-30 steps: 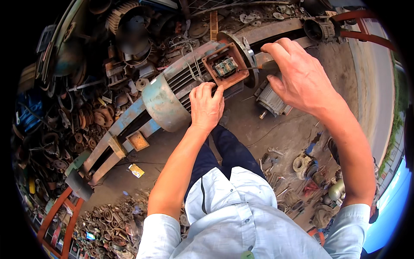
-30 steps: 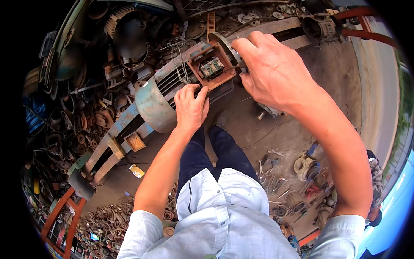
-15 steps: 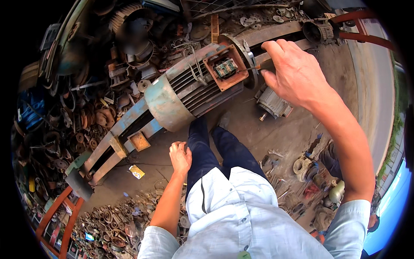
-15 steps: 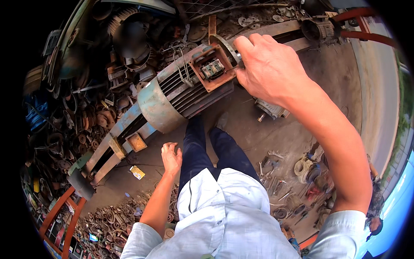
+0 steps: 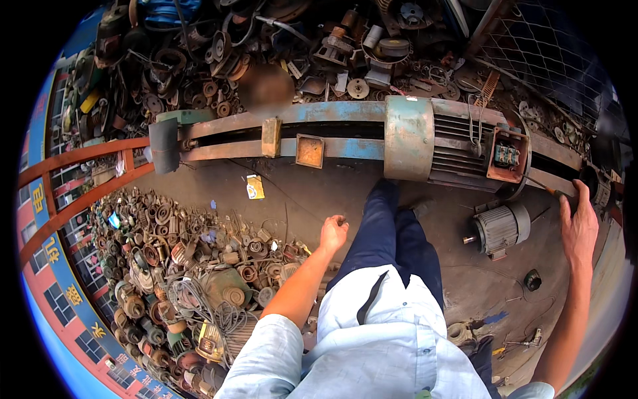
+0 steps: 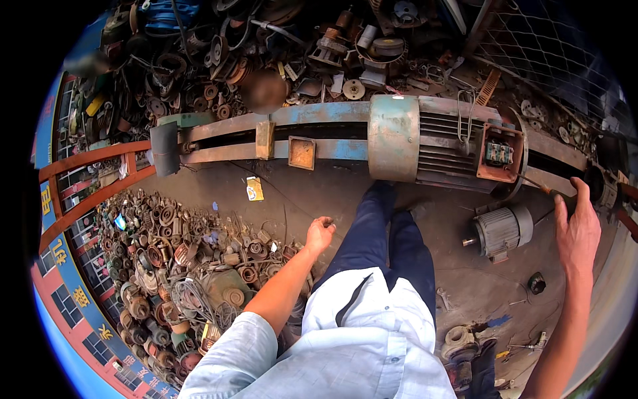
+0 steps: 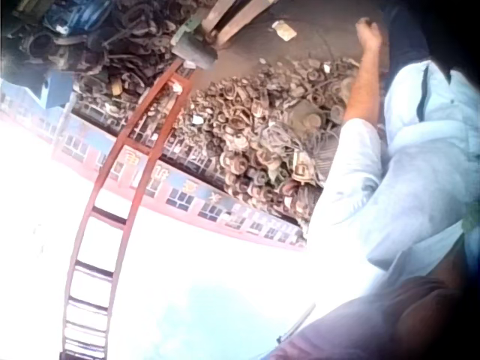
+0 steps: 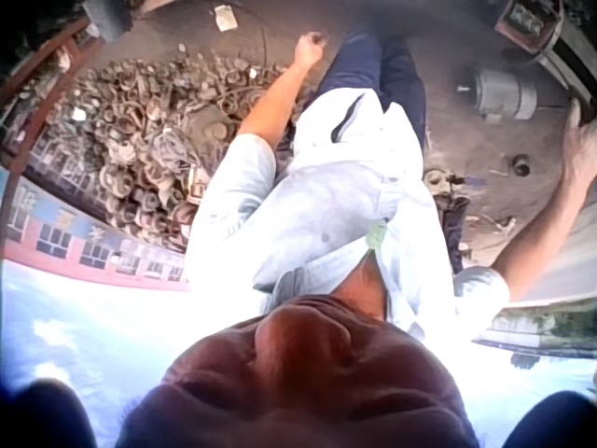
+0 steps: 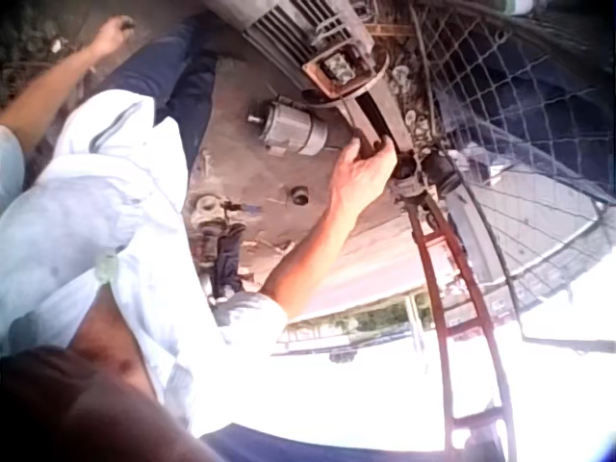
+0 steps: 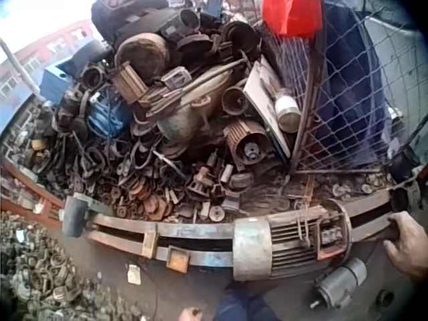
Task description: The person removes a metal cover from an electric motor using a screwdriver, handles a small tray of screws, and then aligns and screws the cover back onto the motor.
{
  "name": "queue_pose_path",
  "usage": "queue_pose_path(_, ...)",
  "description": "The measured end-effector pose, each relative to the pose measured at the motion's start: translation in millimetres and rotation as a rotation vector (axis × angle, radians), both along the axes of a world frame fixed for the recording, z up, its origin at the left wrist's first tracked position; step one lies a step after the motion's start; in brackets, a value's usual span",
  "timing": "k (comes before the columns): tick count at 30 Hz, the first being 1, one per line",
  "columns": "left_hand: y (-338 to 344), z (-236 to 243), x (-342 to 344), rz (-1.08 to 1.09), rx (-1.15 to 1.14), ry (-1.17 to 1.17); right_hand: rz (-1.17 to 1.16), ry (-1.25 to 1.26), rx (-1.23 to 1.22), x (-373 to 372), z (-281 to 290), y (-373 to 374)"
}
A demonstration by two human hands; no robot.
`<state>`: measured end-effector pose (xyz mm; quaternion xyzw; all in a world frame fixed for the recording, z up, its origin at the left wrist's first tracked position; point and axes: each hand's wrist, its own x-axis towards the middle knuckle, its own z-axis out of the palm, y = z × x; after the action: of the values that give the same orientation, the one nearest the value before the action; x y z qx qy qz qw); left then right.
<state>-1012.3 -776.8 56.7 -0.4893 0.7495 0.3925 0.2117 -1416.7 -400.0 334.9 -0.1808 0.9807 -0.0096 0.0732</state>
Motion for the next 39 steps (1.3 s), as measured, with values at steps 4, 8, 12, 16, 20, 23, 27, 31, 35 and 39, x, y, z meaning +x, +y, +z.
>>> queue_pose_path(4,-35.0,-15.7,-7.7,0.023,-0.12,-0.012,0.096,0.116,-0.067,0.2,-7.5,10.8)
queue_pose_path(8,-91.4,-66.2,-18.0,0.108,-0.165,-0.014,-0.285,-0.087,0.029,-0.4,-6.9,14.3)
queue_pose_path(12,-140.9,-104.2,-57.7,0.209,-0.22,0.029,-0.191,-0.038,0.001,3.3,-12.9,51.0)
queue_pose_path(16,-189.7,-140.4,-97.2,0.254,-0.298,-0.01,-0.469,0.013,-0.114,9.4,-24.6,59.1)
queue_pose_path(20,-204.1,-168.5,-132.5,0.39,-0.321,0.002,-0.45,-0.063,-0.094,18.7,-14.7,70.6)
queue_pose_path(23,-209.0,-194.8,-137.1,0.431,-0.418,-0.033,-0.739,-0.183,-0.077,15.4,-6.7,54.4)
queue_pose_path(27,-221.7,-216.8,-132.1,0.559,-0.366,-0.031,-0.505,-0.03,-0.223,25.9,-15.9,14.4)
queue_pose_path(31,-208.9,-202.0,-139.1,0.731,-0.275,0.07,-0.606,-0.09,-0.128,18.1,-8.0,21.5)
queue_pose_path(35,-207.4,-201.9,-100.2,0.85,-0.134,0.417,-0.616,-0.106,-0.064,-7.1,-14.5,31.4)
queue_pose_path(39,-183.3,-157.8,-80.3,0.832,-0.05,0.368,-0.381,-0.079,-0.103,-16.9,-12.0,60.5)
